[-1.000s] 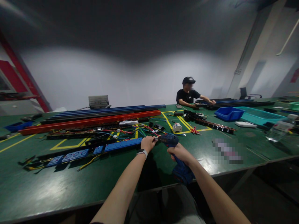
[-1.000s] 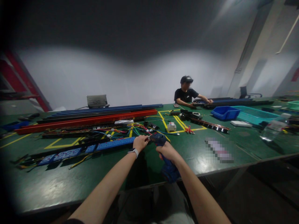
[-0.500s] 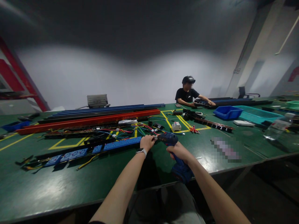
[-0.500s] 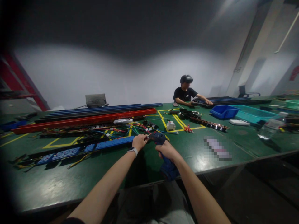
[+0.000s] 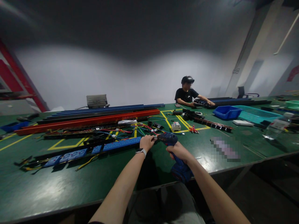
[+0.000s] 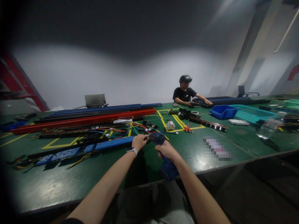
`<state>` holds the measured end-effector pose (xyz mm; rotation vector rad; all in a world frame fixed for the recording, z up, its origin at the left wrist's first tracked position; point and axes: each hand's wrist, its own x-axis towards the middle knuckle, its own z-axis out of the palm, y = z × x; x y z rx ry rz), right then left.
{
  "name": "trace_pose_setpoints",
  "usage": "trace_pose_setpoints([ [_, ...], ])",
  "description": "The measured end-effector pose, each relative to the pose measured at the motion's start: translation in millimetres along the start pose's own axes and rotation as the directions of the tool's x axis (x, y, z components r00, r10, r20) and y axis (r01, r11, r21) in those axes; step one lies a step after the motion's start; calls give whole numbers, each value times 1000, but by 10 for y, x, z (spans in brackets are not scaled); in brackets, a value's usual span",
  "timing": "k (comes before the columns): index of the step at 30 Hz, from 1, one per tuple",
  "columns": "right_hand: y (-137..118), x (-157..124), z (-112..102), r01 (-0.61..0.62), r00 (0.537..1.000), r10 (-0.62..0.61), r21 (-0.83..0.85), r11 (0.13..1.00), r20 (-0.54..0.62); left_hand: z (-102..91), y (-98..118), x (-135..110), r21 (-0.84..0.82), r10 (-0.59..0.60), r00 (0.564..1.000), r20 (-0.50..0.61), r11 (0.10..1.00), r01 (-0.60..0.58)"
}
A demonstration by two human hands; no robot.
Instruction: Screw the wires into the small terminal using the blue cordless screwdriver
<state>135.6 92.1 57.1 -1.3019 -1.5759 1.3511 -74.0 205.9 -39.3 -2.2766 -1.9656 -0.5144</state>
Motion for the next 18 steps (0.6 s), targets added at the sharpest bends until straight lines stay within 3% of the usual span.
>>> trace_pose_setpoints([
  [18, -26, -15, 3, 2, 1000, -2, -10, 1000, 1, 8, 1, -11, 10, 5, 1000, -18, 1000, -5],
])
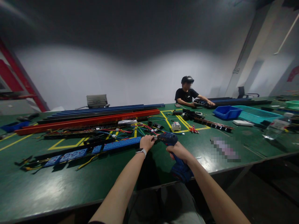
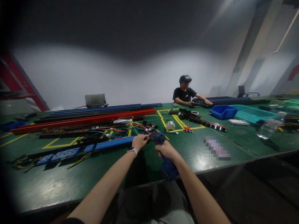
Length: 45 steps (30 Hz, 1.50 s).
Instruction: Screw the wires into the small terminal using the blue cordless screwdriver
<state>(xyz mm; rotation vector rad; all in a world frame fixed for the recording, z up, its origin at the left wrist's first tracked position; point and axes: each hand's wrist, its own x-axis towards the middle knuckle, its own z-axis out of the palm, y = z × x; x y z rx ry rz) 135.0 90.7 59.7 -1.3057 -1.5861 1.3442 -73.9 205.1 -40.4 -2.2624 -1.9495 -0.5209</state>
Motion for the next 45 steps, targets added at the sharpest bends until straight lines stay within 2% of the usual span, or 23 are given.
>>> trace_pose_setpoints([
  [22, 27, 8, -8, -11, 1000, 11, -6, 1000, 2, 86, -48, 30, -12, 35, 999, -30, 999, -35],
  [37, 33, 6, 6, 38, 999, -38, 5, 999, -1, 103, -56, 41, -13, 34, 999, -32, 999, -34],
  [45, 81, 47, -12, 24, 1000, -24, 24, 999, 16, 82, -58, 29, -20, 40, 998, -43, 999, -41],
])
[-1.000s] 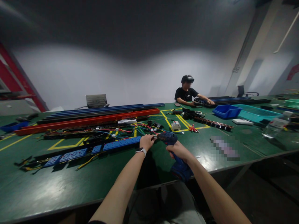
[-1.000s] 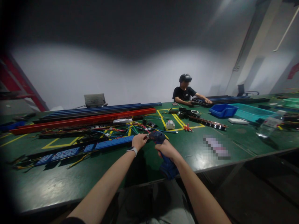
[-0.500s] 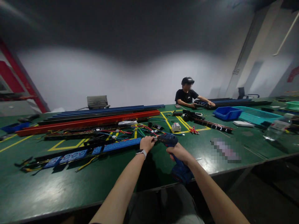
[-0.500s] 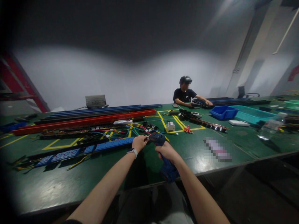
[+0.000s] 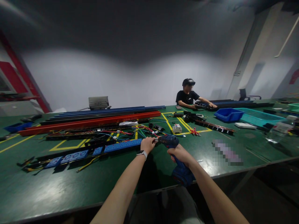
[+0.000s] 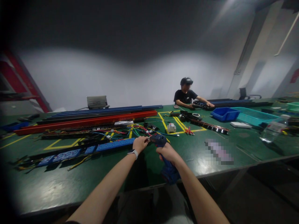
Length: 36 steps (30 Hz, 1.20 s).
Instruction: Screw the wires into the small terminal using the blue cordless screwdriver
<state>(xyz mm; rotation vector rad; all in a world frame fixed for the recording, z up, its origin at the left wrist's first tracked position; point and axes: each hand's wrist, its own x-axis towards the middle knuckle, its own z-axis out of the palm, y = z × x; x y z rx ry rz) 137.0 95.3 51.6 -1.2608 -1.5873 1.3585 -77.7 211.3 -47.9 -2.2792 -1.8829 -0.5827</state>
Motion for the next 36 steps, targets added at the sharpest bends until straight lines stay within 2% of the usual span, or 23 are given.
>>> trace_pose_setpoints([
  [24, -39, -27, 11, -27, 1000, 26, -21, 999, -12, -46, 21, -12, 1, -2, 1000, 3, 1000, 2],
  [36, -51, -30, 6, -21, 1000, 21, -13, 1000, -17, -95, 46, -19, 10, -21, 999, 45, 1000, 21],
])
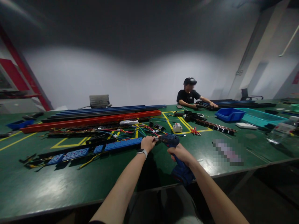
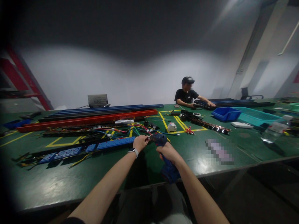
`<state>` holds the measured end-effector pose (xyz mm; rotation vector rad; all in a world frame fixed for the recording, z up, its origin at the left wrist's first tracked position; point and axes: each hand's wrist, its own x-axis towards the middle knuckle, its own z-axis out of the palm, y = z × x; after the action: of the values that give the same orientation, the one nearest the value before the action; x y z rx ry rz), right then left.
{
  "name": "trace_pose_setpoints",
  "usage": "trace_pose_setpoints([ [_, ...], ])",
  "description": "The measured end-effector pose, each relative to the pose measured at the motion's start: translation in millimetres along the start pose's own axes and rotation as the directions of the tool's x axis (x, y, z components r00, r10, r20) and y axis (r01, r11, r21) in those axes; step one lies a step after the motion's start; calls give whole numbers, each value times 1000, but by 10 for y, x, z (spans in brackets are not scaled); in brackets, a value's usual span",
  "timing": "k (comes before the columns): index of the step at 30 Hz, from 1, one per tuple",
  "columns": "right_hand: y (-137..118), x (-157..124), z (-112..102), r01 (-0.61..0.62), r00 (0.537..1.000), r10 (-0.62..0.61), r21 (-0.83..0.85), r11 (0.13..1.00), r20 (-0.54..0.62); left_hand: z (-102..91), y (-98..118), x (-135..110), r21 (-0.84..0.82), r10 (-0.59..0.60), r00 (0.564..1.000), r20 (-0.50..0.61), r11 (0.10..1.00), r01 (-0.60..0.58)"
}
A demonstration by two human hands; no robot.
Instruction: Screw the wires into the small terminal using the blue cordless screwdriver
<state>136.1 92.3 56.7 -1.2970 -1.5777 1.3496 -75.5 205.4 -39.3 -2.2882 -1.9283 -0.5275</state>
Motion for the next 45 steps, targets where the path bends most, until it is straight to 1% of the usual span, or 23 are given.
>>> trace_pose_setpoints([
  [9, -27, -19, 6, -9, 1000, 9, 22, 1000, 0, 41, -16, 10, 2, 9, 1000, -19, 1000, -9],
  [25, -20, -16, -3, -11, 1000, 11, 10, 1000, 0, 27, -2, 0, 2, 1, 1000, -8, 1000, -1],
  [31, -18, -8, 0, -15, 1000, 15, 6, 1000, 4, 43, -11, 9, 1, 15, 1000, -20, 1000, -15],
  [45, 14, 18, -20, -17, 1000, 17, 7, 1000, 3, 80, -21, 22, -2, 4, 1000, -22, 1000, -4],
])
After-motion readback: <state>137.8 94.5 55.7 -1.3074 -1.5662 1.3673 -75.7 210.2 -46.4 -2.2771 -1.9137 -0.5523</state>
